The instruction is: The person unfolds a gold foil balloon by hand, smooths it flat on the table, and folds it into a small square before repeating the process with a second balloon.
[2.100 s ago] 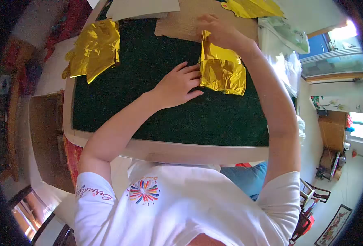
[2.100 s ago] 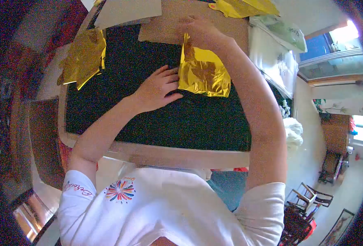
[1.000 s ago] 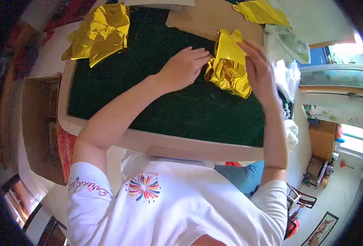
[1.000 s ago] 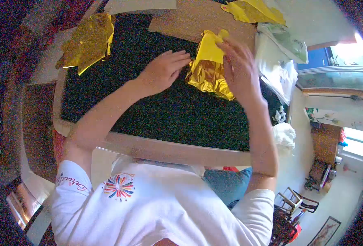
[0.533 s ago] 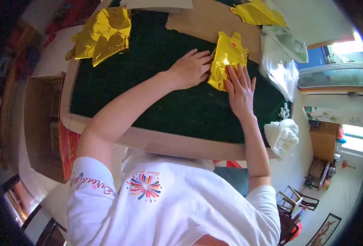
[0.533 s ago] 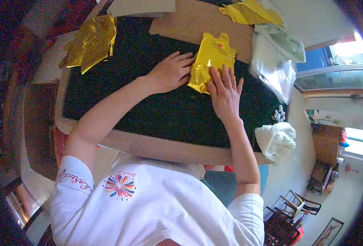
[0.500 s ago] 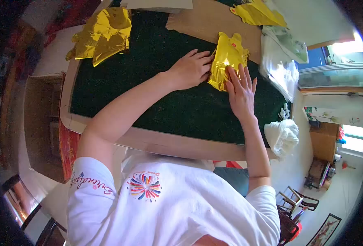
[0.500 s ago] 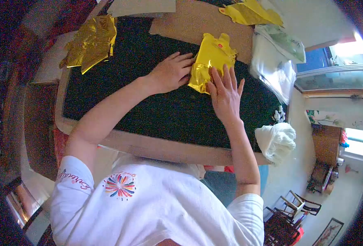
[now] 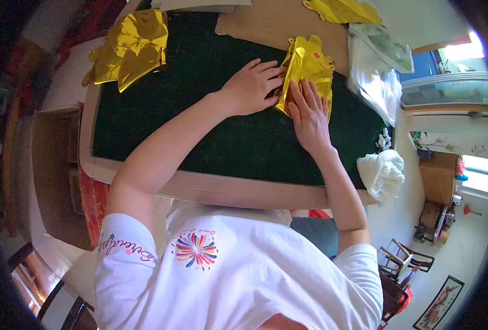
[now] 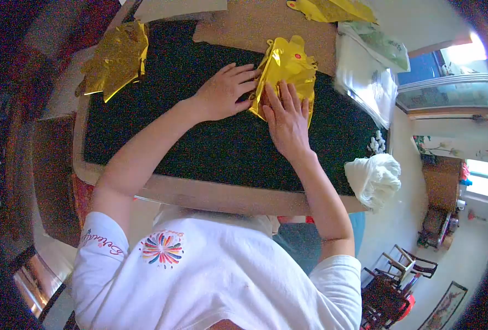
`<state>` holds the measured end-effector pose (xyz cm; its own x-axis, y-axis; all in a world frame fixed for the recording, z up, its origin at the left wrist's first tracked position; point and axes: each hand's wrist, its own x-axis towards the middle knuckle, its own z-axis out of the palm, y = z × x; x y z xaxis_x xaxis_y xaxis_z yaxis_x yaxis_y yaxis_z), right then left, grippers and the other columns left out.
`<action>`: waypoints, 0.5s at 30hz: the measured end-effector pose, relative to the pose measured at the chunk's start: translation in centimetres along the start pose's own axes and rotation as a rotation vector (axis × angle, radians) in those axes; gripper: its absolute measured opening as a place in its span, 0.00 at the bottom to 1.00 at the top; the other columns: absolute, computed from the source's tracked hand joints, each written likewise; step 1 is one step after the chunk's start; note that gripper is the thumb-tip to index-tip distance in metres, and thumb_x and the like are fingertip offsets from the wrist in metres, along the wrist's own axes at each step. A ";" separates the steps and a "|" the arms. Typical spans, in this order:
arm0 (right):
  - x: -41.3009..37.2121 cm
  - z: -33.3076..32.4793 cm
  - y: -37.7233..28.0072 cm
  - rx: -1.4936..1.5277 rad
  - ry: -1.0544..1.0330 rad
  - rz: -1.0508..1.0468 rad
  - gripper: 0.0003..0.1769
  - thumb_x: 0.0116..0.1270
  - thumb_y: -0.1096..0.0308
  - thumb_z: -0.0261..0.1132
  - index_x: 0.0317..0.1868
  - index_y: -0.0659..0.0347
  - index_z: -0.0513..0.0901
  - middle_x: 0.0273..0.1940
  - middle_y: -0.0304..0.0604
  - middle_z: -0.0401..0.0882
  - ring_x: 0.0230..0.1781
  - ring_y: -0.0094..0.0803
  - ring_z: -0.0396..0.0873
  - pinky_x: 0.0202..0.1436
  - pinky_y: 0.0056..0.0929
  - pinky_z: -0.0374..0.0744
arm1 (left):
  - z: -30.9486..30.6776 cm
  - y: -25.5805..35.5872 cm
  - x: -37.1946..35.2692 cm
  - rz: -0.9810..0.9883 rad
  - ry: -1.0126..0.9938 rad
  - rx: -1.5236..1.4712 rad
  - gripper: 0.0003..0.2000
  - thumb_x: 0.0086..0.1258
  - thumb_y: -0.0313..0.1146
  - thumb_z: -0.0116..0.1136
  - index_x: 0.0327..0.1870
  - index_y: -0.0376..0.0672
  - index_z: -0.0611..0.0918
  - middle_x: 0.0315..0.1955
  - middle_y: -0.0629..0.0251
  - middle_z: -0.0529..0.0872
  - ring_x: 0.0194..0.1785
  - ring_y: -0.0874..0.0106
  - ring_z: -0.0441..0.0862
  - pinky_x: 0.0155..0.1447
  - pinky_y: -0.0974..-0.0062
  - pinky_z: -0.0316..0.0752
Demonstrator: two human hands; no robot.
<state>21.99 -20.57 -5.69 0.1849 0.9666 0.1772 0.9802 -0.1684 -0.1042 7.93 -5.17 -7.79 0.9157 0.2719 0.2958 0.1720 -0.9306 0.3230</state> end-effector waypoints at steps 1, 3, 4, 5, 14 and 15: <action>0.0 -0.1 0.0 0.005 0.000 -0.002 0.26 0.75 0.57 0.48 0.71 0.48 0.64 0.72 0.51 0.56 0.75 0.47 0.52 0.74 0.52 0.49 | 0.0 0.0 -0.1 0.003 0.004 0.003 0.23 0.69 0.44 0.53 0.63 0.45 0.73 0.67 0.59 0.69 0.72 0.61 0.61 0.75 0.54 0.52; 0.2 -0.4 -0.1 0.009 0.000 -0.006 0.26 0.75 0.57 0.48 0.71 0.48 0.64 0.72 0.51 0.56 0.75 0.47 0.52 0.74 0.52 0.49 | -0.2 -0.1 0.0 0.005 0.011 0.007 0.24 0.68 0.45 0.53 0.62 0.45 0.73 0.67 0.59 0.69 0.72 0.61 0.60 0.75 0.54 0.52; 0.2 -0.7 -0.2 0.007 0.014 -0.004 0.25 0.74 0.60 0.50 0.71 0.48 0.65 0.72 0.51 0.57 0.74 0.48 0.53 0.74 0.51 0.51 | -0.3 -0.1 0.0 0.005 0.000 -0.002 0.25 0.68 0.45 0.53 0.63 0.44 0.72 0.67 0.59 0.69 0.72 0.61 0.60 0.75 0.54 0.52; 0.4 -1.0 -0.2 0.005 0.027 -0.002 0.25 0.73 0.63 0.52 0.70 0.48 0.66 0.71 0.51 0.59 0.73 0.48 0.55 0.74 0.50 0.52 | -0.3 -0.1 0.0 0.003 -0.011 -0.010 0.25 0.68 0.46 0.54 0.64 0.43 0.72 0.67 0.58 0.68 0.72 0.61 0.60 0.75 0.54 0.52; 7.2 -6.1 0.5 0.240 -0.168 -0.297 0.22 0.59 0.85 0.56 0.52 0.56 0.79 0.55 0.48 0.73 0.56 0.49 0.73 0.60 0.42 0.74 | -0.3 0.0 0.0 -0.052 -0.092 0.013 0.31 0.67 0.48 0.55 0.67 0.41 0.67 0.68 0.59 0.66 0.75 0.64 0.55 0.78 0.61 0.46; 7.7 -6.6 0.3 0.275 -0.278 -0.299 0.21 0.60 0.84 0.56 0.51 0.57 0.79 0.52 0.47 0.74 0.52 0.49 0.76 0.57 0.42 0.76 | -0.3 0.0 0.0 -0.056 -0.086 0.013 0.31 0.67 0.48 0.55 0.67 0.41 0.67 0.68 0.59 0.66 0.75 0.64 0.55 0.78 0.61 0.46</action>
<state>24.19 -14.45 2.10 -0.1645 0.9860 -0.0254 0.9255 0.1454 -0.3497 7.81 -5.05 -7.52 0.9322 0.3024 0.1988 0.2284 -0.9178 0.3249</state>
